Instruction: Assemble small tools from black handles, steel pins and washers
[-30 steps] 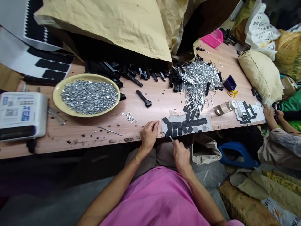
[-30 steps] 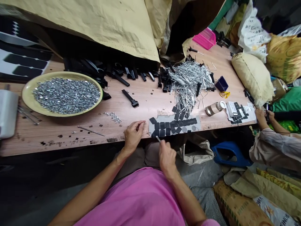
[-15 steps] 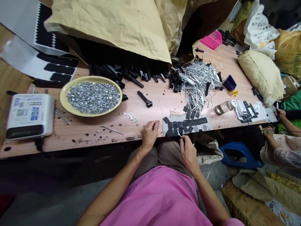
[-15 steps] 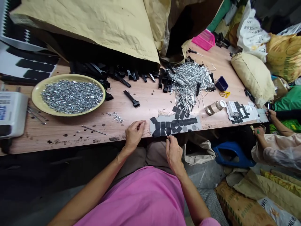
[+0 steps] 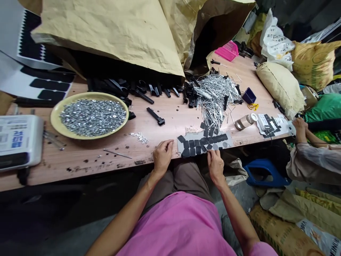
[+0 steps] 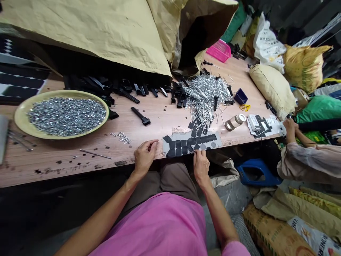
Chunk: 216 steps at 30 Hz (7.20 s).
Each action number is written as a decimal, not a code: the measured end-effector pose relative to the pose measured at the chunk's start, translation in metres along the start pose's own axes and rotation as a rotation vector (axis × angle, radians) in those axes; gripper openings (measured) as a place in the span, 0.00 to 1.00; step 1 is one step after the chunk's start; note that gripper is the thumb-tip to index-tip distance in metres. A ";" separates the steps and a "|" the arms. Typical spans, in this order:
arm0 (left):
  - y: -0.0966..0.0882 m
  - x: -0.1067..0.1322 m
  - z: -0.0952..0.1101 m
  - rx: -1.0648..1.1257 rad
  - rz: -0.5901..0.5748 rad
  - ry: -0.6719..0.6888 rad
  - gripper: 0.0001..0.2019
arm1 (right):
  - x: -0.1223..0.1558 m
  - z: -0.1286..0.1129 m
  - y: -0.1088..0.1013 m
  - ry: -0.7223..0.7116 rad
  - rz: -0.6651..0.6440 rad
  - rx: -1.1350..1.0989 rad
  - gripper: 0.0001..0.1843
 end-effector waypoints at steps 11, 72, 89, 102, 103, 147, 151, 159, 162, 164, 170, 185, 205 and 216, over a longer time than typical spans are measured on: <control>0.000 0.000 0.000 -0.005 -0.010 -0.003 0.11 | 0.002 -0.026 -0.005 -0.118 -0.046 0.073 0.14; 0.003 0.002 0.000 -0.007 0.006 0.035 0.12 | 0.021 0.106 -0.008 0.311 -0.435 0.268 0.14; -0.011 -0.110 0.009 -0.623 -0.087 0.012 0.21 | -0.193 -0.091 -0.019 -0.263 0.000 -0.202 0.15; -0.011 -0.095 0.040 -0.294 -0.060 0.424 0.17 | -0.198 -0.133 -0.021 -0.362 -0.049 -0.017 0.10; -0.009 -0.091 0.047 -0.283 -0.083 0.471 0.18 | -0.187 -0.127 -0.023 -0.423 -0.110 -0.088 0.09; -0.019 -0.100 0.043 0.646 -0.021 -0.504 0.09 | -0.224 -0.105 -0.083 -0.327 -0.179 -0.143 0.14; -0.015 -0.098 0.054 0.474 -0.071 -0.418 0.12 | -0.178 -0.109 -0.090 -0.485 -0.599 -0.431 0.20; 0.019 -0.081 0.042 0.786 -0.175 -0.638 0.15 | -0.220 -0.138 -0.061 -0.236 -0.473 -0.421 0.20; 0.017 -0.082 0.039 0.990 -0.182 -0.702 0.16 | -0.251 -0.143 -0.045 -0.063 -0.166 0.009 0.18; 0.013 -0.084 0.039 1.040 -0.190 -0.739 0.14 | -0.261 -0.146 -0.034 -0.039 -0.155 0.070 0.17; 0.004 -0.087 0.034 1.162 -0.202 -0.836 0.14 | -0.244 -0.128 -0.041 -0.004 -0.224 0.115 0.12; 0.024 -0.070 0.034 1.119 -0.135 -0.876 0.15 | -0.146 -0.093 -0.029 -0.359 -0.288 -0.358 0.17; 0.031 -0.068 0.028 0.904 -0.103 -0.603 0.16 | -0.175 -0.080 -0.044 -0.204 -0.183 -0.953 0.18; 0.040 -0.073 0.031 0.931 -0.100 -0.529 0.24 | -0.143 -0.098 -0.052 -0.505 -0.109 -1.019 0.11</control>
Point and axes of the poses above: each hand's wrist, its own x-axis away from the middle knuckle, its own y-axis out of the palm, z = x × y, the point moved 3 cm from there along -x, towards the middle knuckle, and after that the axes turned 4 degrees about y, right-handed, at the moved point
